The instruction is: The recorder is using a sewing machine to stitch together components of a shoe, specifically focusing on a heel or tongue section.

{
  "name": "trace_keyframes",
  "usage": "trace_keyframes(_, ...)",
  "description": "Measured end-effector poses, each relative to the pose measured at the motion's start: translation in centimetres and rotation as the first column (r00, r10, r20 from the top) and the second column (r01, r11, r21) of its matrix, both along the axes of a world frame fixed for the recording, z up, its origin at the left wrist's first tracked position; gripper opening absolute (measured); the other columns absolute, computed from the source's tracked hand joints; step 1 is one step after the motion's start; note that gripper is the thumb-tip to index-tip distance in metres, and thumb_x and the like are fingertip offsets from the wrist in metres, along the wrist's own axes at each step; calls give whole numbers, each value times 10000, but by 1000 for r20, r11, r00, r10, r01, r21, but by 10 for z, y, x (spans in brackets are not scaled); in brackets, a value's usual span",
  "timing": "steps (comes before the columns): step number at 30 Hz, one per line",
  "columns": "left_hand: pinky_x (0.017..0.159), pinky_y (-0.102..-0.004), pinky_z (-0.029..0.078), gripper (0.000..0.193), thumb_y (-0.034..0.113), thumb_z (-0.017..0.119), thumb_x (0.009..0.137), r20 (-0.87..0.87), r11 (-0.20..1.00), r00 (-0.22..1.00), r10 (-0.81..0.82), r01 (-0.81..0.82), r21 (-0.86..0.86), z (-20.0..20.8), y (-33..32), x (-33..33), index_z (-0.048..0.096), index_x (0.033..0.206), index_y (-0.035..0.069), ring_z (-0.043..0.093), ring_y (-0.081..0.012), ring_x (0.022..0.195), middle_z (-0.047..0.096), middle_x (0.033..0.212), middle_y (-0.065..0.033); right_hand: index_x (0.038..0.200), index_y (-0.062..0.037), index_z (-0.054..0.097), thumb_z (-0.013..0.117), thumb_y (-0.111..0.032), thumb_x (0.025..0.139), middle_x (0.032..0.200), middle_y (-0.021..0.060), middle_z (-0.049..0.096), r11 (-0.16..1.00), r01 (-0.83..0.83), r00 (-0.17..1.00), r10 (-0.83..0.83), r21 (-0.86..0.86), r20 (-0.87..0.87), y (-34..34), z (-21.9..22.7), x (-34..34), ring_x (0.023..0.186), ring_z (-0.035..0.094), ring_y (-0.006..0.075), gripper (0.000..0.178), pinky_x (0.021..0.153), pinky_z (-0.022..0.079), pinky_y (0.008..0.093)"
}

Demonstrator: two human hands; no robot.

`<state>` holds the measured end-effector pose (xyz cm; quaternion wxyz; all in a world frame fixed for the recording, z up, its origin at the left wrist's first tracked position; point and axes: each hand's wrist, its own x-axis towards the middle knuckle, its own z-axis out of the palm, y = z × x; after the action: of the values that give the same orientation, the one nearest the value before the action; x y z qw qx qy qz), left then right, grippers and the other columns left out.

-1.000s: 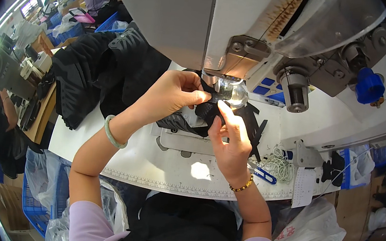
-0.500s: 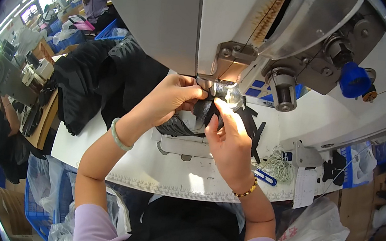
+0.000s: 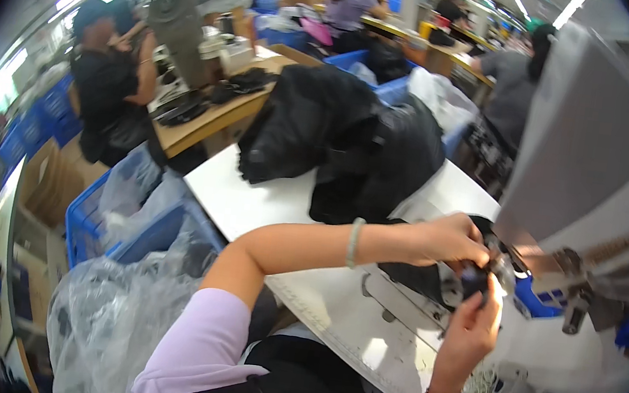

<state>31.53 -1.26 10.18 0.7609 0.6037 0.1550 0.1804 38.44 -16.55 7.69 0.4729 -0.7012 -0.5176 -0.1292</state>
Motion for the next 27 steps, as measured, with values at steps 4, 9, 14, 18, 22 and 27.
trace_keyframes(4,602,-261,501,162,102,602,774,66,1000,998,-10,9,16,-3,1,-9,573,804,-55,574,-136,700,559,776,-74,1205,-48,528,503,-32,902,731,59,528,999,-18,1000,19,36,-23,5,-10,-1,507,452,77,304,471,394,247)
trace_keyframes(9,496,-266,514,166,78,641,735,119,995,989,84,-77,-64,-10,1,-11,584,746,-78,586,-170,591,575,726,-112,1239,-48,478,499,-44,911,706,42,511,997,-66,997,64,-39,-47,1,-11,-1,484,444,53,329,453,379,220)
trace_keyframes(14,492,-275,514,169,89,664,737,100,996,992,80,-75,-55,-3,-1,1,576,717,-54,585,-165,579,571,677,-100,1125,-49,388,524,2,883,768,55,543,974,-135,819,214,185,-533,-3,-7,7,532,468,36,282,423,369,162)
trace_keyframes(18,531,-273,511,163,91,660,758,33,982,982,188,-186,-39,2,3,-6,599,666,-30,584,-158,564,585,654,-92,1056,-68,369,552,1,873,880,63,520,872,-273,643,480,407,-596,13,-9,3,490,409,31,268,387,330,164)
trace_keyframes(22,544,-206,487,167,147,621,818,33,983,982,184,-184,-16,7,11,-13,611,803,-19,559,-87,618,554,714,-23,1057,-28,396,600,-17,847,784,58,564,910,-223,630,407,348,-661,17,-7,5,545,487,34,293,404,375,181)
trace_keyframes(27,566,-186,452,106,100,631,818,-25,997,998,62,-64,-50,5,12,-2,604,825,-2,538,-66,654,573,781,-27,1023,-28,399,573,28,850,758,11,519,891,-256,671,443,374,-595,8,-11,17,591,472,0,252,483,374,150)
